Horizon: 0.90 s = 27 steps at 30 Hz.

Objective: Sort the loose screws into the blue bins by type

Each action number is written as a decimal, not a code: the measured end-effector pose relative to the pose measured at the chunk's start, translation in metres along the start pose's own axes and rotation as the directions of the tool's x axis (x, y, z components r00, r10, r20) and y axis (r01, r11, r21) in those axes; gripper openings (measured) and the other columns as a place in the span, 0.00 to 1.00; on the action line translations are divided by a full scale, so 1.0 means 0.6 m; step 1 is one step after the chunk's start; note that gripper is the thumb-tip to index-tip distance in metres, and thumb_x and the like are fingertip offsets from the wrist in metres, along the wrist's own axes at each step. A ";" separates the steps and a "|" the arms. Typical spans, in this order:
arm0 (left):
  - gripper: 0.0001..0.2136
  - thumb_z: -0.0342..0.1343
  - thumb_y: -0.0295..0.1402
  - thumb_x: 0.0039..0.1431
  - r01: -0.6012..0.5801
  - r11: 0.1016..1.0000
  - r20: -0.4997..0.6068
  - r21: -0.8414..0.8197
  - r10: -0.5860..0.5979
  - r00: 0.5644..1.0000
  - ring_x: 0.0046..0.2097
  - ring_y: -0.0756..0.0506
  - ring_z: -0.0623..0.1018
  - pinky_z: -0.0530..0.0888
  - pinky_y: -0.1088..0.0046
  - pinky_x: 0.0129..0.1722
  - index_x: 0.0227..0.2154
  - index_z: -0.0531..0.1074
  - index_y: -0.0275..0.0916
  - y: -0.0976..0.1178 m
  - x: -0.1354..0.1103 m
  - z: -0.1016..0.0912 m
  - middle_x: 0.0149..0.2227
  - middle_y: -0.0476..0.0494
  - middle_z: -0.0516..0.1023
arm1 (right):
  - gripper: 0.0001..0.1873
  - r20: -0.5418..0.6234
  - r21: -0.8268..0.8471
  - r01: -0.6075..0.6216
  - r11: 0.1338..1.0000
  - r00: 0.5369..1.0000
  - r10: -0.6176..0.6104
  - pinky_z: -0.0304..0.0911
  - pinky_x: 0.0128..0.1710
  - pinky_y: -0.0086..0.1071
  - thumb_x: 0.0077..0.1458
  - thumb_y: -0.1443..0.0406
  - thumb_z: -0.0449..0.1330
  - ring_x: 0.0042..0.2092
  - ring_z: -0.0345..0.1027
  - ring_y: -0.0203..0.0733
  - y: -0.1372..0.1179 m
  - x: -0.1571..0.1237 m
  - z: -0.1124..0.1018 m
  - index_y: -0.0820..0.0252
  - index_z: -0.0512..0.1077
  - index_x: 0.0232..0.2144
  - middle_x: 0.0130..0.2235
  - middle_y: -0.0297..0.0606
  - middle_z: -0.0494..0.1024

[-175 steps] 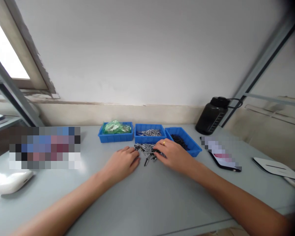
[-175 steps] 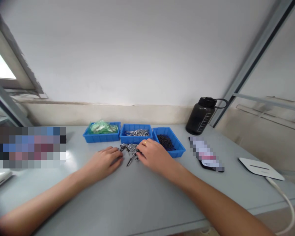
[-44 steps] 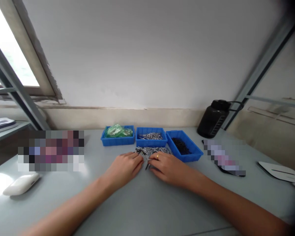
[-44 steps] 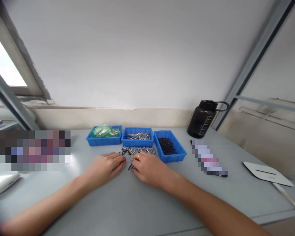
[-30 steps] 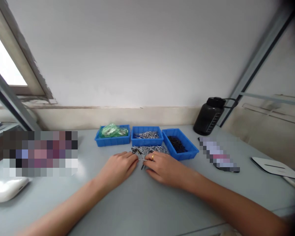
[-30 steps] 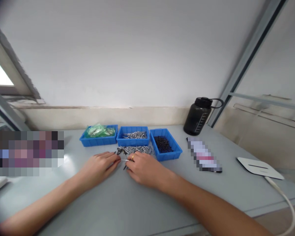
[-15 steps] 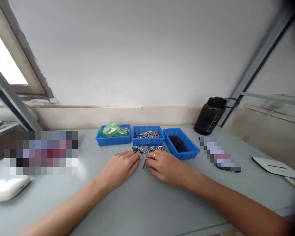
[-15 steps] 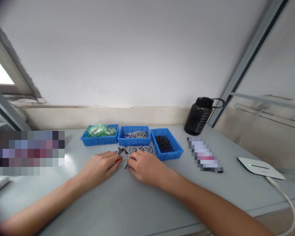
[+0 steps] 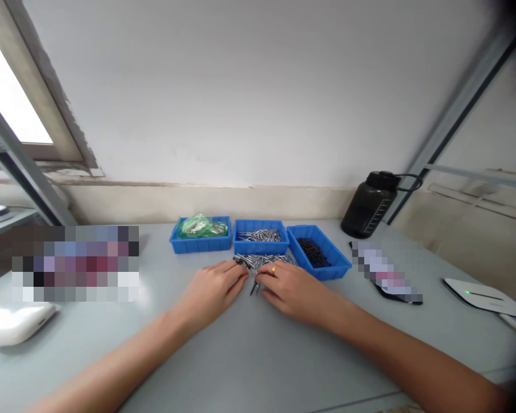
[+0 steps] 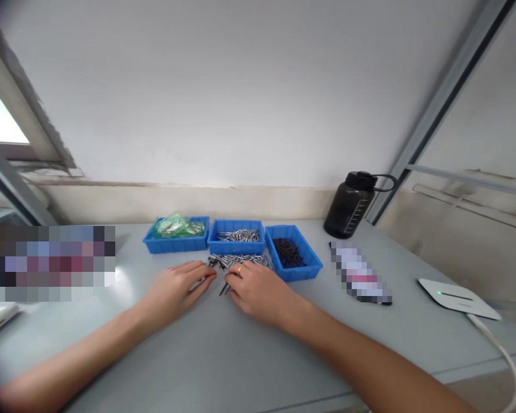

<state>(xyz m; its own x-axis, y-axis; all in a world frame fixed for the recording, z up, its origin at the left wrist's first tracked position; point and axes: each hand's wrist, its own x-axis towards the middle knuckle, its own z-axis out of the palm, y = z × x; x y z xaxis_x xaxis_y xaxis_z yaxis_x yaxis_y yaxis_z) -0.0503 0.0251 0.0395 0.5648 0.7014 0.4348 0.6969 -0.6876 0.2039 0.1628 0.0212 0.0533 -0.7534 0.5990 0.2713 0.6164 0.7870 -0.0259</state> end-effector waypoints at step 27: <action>0.08 0.44 0.32 0.65 0.000 0.975 0.010 -0.220 0.003 1.000 0.35 0.49 0.73 0.69 0.75 0.34 0.38 0.69 0.41 0.006 -0.001 0.000 0.34 0.48 0.73 | 0.12 -0.240 0.058 0.024 0.998 0.971 -0.009 0.65 0.41 0.36 0.61 0.67 0.51 0.42 0.67 0.42 -0.007 -0.001 -0.007 0.63 0.66 0.46 0.39 0.42 0.74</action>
<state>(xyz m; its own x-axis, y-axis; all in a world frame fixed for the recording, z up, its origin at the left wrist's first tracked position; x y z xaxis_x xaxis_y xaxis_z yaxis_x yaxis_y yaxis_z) -0.0478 0.0223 0.0398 0.5712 0.7014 0.4263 0.5821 -0.7123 0.3921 0.1616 0.0166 0.0575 -0.6818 0.5387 0.4949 0.5842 0.8082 -0.0750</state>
